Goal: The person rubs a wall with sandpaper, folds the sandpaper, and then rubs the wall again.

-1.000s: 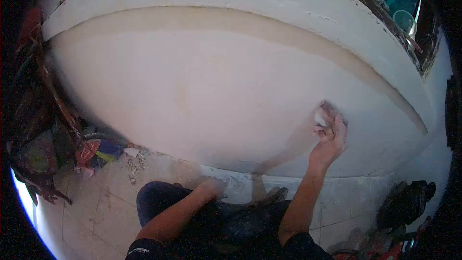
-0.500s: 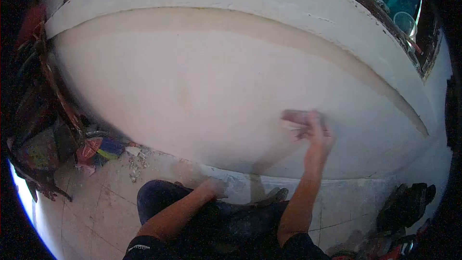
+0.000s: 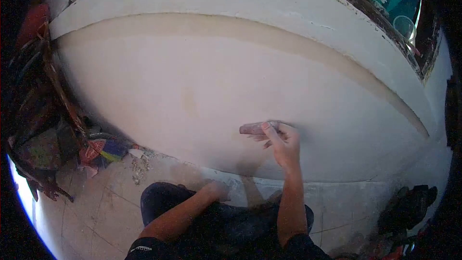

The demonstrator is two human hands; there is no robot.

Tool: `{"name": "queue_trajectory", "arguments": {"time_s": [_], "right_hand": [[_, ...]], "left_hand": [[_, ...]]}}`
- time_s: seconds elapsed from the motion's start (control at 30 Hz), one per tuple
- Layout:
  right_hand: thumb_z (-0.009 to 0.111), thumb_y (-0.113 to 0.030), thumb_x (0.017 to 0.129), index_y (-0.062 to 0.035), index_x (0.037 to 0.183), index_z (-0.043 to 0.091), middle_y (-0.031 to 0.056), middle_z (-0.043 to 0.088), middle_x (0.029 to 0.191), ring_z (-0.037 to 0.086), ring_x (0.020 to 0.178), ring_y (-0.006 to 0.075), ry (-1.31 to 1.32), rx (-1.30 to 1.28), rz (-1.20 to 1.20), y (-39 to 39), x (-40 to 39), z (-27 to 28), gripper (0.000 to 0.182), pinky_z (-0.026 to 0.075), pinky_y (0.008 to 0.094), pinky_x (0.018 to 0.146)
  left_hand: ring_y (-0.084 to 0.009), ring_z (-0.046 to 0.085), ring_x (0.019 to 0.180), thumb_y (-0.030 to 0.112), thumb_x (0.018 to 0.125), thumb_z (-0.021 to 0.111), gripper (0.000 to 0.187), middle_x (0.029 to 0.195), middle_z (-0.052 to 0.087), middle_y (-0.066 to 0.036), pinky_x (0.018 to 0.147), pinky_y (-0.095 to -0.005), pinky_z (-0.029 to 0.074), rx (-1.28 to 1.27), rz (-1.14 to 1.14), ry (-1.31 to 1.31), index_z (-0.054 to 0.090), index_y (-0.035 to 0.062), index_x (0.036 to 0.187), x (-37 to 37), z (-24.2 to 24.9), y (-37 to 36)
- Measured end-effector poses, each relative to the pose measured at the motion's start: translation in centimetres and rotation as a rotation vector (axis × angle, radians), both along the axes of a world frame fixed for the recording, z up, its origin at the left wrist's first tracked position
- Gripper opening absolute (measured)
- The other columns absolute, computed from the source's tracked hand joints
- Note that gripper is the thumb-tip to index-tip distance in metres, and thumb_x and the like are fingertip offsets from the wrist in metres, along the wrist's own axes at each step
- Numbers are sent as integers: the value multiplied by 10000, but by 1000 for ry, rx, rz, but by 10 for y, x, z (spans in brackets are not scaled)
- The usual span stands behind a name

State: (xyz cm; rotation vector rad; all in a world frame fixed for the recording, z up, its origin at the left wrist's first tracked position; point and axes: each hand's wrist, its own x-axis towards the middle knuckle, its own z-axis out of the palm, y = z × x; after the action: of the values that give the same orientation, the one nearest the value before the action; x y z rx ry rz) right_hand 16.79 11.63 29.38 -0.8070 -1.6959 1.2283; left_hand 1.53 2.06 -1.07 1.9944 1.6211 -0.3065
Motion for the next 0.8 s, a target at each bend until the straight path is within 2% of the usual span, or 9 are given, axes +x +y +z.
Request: {"name": "queue_trajectory", "arguments": {"time_s": [0.17, 0.27, 0.33, 0.5, 0.57, 0.6, 0.67, 0.73, 0.8], "right_hand": [[726, -263, 920, -19, 947, 735, 70, 724, 845, 686, 737, 162, 248, 127, -350, 13, 53, 22, 246, 551, 308, 646], [720, -245, 917, -20, 928, 727, 84, 718, 856, 686, 762, 178, 454, 175, -509, 37, 97, 23, 225, 555, 335, 676], [682, -208, 922, -7, 940, 713, 100, 721, 853, 689, 752, 179, 539, 150, -575, 37, 109, 33, 204, 525, 292, 660], [727, -207, 898, 32, 936, 710, 106, 724, 835, 698, 739, 194, 184, 34, -414, 8, 58, 27, 243, 572, 332, 694], [768, -235, 883, 43, 934, 722, 98, 723, 826, 687, 708, 179, 91, -10, -92, -2, 31, 24, 287, 578, 332, 647], [768, -235, 883, 43, 934, 722, 98, 723, 826, 687, 708, 179, 96, -9, -94, -4, 19, 17, 287, 578, 332, 647], [795, -262, 873, 37, 932, 735, 101, 724, 833, 684, 706, 161, 54, -7, 5, -1, 0, 0, 311, 577, 317, 600], [794, -265, 875, 31, 928, 741, 95, 722, 828, 686, 710, 157, -4, 30, -20, 0, 1, 2, 306, 576, 304, 592], [794, -268, 878, 26, 924, 746, 89, 720, 823, 688, 714, 153, -67, 61, -49, 0, 10, 8, 301, 574, 291, 583]], "left_hand": [[-351, 673, 1093, 506, 882, 683, 554, 1164, 705, -186, 938, -496, 537, 149, -9, -128, 678, 48, 1194, -3, -4, -7], [-352, 684, 1059, 501, 887, 681, 517, 1115, 718, -183, 910, -491, 548, 20, 13, -143, 688, 41, 1125, -2, 76, -15], [-355, 684, 1056, 499, 892, 678, 508, 1111, 719, -182, 910, -490, 548, 17, 35, -158, 691, 41, 1112, -2, 90, -21], [-367, 683, 1053, 503, 900, 668, 512, 1101, 721, -185, 914, -488, 546, 41, 15, -93, 694, 46, 1131, -1, 94, -22], [-364, 673, 1082, 507, 898, 670, 533, 1139, 710, -187, 928, -495, 540, -1, 3, -60, 680, 56, 1181, -1, 92, -18], [-364, 673, 1082, 507, 898, 670, 533, 1139, 710, -187, 928, -495, 540, 0, 2, -55, 680, 56, 1181, -2, 87, -17], [-358, 661, 1116, 506, 897, 671, 543, 1196, 693, -178, 945, -491, 534, 78, -4, -106, 666, 63, 1211, -4, 66, -18], [-351, 653, 1135, 511, 897, 667, 556, 1221, 683, -174, 960, -488, 527, 86, 14, -78, 660, 64, 1227, -2, 17, -8], [-345, 645, 1153, 517, 896, 664, 569, 1246, 673, -171, 975, -485, 520, 88, 30, -54, 653, 66, 1242, -2, 4, -4]]}}
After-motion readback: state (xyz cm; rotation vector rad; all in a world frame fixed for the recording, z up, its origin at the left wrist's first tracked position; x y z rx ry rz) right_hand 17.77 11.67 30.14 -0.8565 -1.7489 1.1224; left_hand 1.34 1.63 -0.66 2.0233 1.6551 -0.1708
